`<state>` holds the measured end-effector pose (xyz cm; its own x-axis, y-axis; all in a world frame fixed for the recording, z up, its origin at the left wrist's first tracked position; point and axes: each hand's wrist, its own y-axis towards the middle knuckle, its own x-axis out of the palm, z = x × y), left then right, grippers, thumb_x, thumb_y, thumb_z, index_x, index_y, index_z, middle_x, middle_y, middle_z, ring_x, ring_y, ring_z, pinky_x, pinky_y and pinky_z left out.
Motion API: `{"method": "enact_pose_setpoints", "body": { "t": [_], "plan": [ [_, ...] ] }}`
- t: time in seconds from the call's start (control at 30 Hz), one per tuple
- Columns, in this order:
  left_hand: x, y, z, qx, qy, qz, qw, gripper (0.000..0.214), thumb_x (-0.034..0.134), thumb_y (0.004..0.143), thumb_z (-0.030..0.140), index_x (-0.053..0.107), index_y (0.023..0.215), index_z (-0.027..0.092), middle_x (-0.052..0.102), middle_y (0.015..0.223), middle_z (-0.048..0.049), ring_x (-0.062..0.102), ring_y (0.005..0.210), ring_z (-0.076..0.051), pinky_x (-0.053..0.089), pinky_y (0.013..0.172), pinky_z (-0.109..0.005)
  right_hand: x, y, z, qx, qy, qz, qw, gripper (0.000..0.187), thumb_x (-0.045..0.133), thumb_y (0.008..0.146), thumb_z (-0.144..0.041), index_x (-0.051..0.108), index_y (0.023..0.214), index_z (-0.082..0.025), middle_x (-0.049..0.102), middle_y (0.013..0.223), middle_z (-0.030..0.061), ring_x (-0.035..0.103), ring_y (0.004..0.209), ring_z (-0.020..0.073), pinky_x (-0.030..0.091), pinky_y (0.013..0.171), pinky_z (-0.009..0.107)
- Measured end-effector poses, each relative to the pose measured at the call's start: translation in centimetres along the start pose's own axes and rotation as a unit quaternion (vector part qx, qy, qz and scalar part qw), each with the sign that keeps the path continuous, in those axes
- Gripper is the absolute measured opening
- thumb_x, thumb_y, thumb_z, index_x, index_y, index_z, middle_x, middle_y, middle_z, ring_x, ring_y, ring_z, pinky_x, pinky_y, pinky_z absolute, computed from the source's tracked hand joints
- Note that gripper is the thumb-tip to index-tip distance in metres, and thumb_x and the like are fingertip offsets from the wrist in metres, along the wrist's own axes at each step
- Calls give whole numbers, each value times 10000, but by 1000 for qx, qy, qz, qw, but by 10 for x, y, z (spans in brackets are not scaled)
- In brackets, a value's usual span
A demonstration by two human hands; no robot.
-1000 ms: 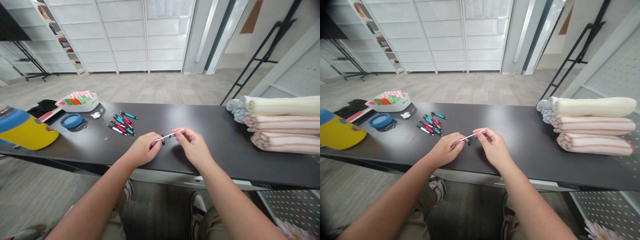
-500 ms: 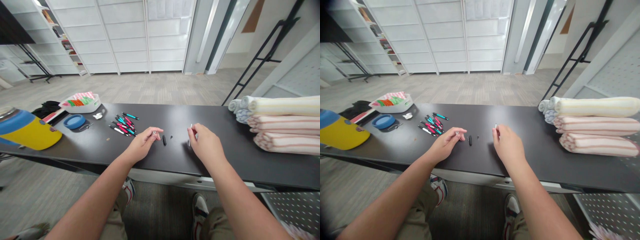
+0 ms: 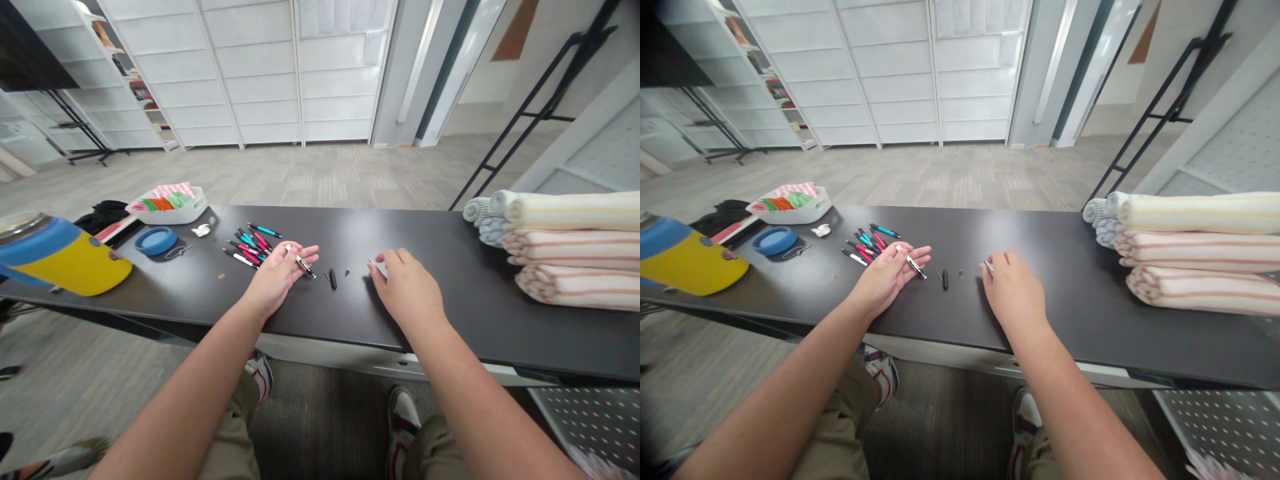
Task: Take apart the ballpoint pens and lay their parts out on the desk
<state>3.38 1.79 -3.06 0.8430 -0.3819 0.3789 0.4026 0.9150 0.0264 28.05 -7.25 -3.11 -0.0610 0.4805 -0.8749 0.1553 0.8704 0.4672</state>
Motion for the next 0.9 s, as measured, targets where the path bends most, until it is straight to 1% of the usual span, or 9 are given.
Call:
{"method": "enact_pose_setpoints", "body": {
  "t": [0.07, 0.17, 0.23, 0.37, 0.47, 0.53, 0.63, 0.8, 0.9],
  "plan": [
    [3, -2, 2, -8, -7, -5, 1000, 262, 677, 994, 409, 522, 1012, 199, 716, 1320, -159, 717, 1154, -230, 441, 1129, -450, -4, -4, -10, -60, 53, 31, 996, 190, 596, 1029, -373, 680, 1048, -203, 692, 1010, 103, 656, 909, 264, 452, 740, 354],
    [9, -6, 3, -12, -6, -30, 999, 272, 677, 995, 414, 503, 1004, 206, 687, 1378, -157, 706, 1188, -237, 446, 1128, -453, -7, -9, -30, -160, 145, 16, 976, 234, 595, 1035, -400, 681, 1104, -193, 705, 1033, 98, 644, 961, 257, 480, 868, 368],
    [14, -10, 2, -15, -2, -57, 998, 279, 674, 998, 422, 494, 1007, 209, 663, 1418, -155, 701, 1202, -242, 451, 1128, -462, -6, -12, -41, -196, 166, -15, 966, 266, 616, 1024, -422, 683, 1119, -182, 712, 1023, 97, 639, 947, 260, 485, 863, 378],
    [19, -14, 0, -33, 10, -99, 994, 277, 666, 1003, 430, 496, 1016, 211, 630, 1461, -148, 684, 1228, -249, 472, 1109, -467, 4, -12, -49, -223, 131, -47, 965, 196, 594, 1041, -326, 689, 949, -181, 715, 908, 88, 626, 855, 254, 467, 788, 379],
    [15, -13, -3, -28, 36, -103, 994, 286, 660, 999, 456, 532, 1022, 201, 704, 1335, -132, 706, 1124, -214, 515, 1033, -409, 8, -11, -45, -215, 144, -30, 965, 219, 551, 1060, -287, 677, 911, -187, 711, 871, 79, 620, 827, 245, 460, 774, 367],
    [12, -12, -3, -23, 97, -99, 990, 305, 668, 985, 476, 585, 1032, 186, 763, 1130, -102, 705, 928, -164, 539, 880, -314, 7, -11, -41, -195, 172, -11, 965, 252, 514, 1076, -299, 680, 921, -189, 714, 867, 78, 628, 819, 241, 468, 764, 361],
    [9, -13, -1, -17, 219, -103, 970, 321, 679, 968, 471, 675, 1076, 168, 758, 926, -54, 612, 720, -118, 475, 686, -241, 2, -11, -37, -155, 234, 17, 960, 240, 493, 1086, -317, 697, 1067, -191, 759, 984, 87, 677, 889, 235, 506, 821, 359],
    [13, -15, 3, -17, 306, -167, 937, 281, 672, 953, 427, 741, 1056, 174, 764, 905, -52, 615, 744, -143, 481, 720, -269, -4, -14, -34, -99, 295, 50, 949, 267, 542, 1066, -363, 689, 1245, -231, 789, 1095, 67, 743, 965, 221, 558, 860, 340],
    [16, -16, 2, -10, 308, -195, 931, 265, 652, 965, 425, 732, 1036, 183, 760, 919, -55, 632, 771, -155, 501, 757, -281, -5, -17, -34, -61, 311, 64, 946, 260, 587, 1038, -395, 709, 1220, -254, 800, 1089, 59, 764, 982, 234, 579, 877, 359]
  ]
}}
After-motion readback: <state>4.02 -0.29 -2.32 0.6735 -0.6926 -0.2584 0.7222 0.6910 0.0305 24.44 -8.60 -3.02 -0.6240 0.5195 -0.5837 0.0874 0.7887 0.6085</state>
